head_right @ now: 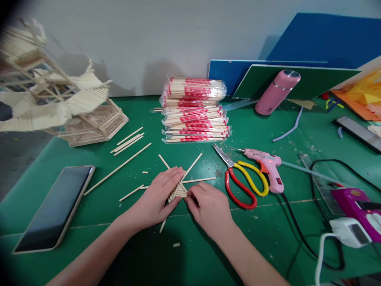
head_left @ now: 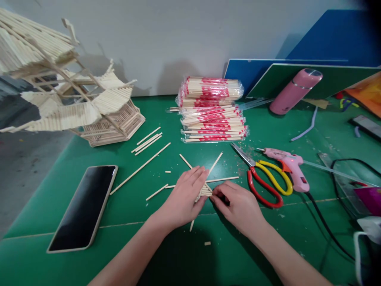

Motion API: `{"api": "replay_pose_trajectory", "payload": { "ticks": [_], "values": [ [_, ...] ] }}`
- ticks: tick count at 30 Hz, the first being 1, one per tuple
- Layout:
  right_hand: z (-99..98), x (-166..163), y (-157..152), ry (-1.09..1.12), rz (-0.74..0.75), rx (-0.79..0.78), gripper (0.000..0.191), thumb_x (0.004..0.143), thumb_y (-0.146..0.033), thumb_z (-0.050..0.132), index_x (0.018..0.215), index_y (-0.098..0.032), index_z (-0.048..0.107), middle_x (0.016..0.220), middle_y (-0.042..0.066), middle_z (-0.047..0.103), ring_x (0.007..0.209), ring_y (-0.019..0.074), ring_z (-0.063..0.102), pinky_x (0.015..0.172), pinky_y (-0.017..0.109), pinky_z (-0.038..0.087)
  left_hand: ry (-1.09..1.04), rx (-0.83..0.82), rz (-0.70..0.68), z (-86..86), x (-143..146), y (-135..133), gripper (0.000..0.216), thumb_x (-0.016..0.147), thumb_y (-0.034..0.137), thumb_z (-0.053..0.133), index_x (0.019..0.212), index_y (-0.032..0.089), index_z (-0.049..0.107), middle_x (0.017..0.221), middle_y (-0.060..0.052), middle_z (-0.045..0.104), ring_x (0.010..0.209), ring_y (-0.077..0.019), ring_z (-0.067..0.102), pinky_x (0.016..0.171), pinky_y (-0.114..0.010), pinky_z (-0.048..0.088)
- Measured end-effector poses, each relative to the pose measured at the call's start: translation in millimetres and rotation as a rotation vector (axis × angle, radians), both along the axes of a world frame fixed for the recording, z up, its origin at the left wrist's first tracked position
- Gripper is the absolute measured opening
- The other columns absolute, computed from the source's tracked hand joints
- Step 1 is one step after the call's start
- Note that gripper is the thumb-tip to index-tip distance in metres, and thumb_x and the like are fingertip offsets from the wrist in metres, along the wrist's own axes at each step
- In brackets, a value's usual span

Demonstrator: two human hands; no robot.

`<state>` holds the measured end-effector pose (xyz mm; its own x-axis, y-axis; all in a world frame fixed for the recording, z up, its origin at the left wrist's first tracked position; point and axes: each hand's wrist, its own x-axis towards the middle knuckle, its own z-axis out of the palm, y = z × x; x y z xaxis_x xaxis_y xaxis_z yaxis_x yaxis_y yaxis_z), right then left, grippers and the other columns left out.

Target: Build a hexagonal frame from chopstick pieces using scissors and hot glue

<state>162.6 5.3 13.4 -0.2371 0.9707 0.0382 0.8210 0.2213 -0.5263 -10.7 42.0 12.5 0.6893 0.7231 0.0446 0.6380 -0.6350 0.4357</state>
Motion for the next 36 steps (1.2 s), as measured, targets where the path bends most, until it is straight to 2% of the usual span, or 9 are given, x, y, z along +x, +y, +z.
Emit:
{"api": "replay_pose_trajectory", "payload": {
  "ticks": [7,36],
  "values": [
    [-1.0,0.0,0.5,-0.008,-0.007,0.016,0.012,0.079,-0.025,0.049,0.073,-0.019,0.059,0.068,0.000,0.056,0.063,0.0114,0.051,0.056,0.020,0.037,-0.011,-0.020,0.006,1.5,0.0,1.5,0.045,0.082,0.017,0.038,0.126,0.011,0.031,0.133,-0.016,0.035,0.125,-0.0240,0.027,0.099,-0.047,0.029],
    [-1.3,-1.2,0.5,-0.019,0.001,-0.057,0.013,0.081,-0.026,0.048,0.074,-0.019,0.056,0.071,0.001,0.055,0.064,0.0122,0.050,0.058,0.021,0.036,0.060,0.001,0.001,-2.2,1.1,1.6,0.045,0.083,0.021,0.036,0.127,0.010,0.032,0.136,-0.015,0.032,0.126,-0.0248,0.023,0.101,-0.046,0.027]
  ]
}}
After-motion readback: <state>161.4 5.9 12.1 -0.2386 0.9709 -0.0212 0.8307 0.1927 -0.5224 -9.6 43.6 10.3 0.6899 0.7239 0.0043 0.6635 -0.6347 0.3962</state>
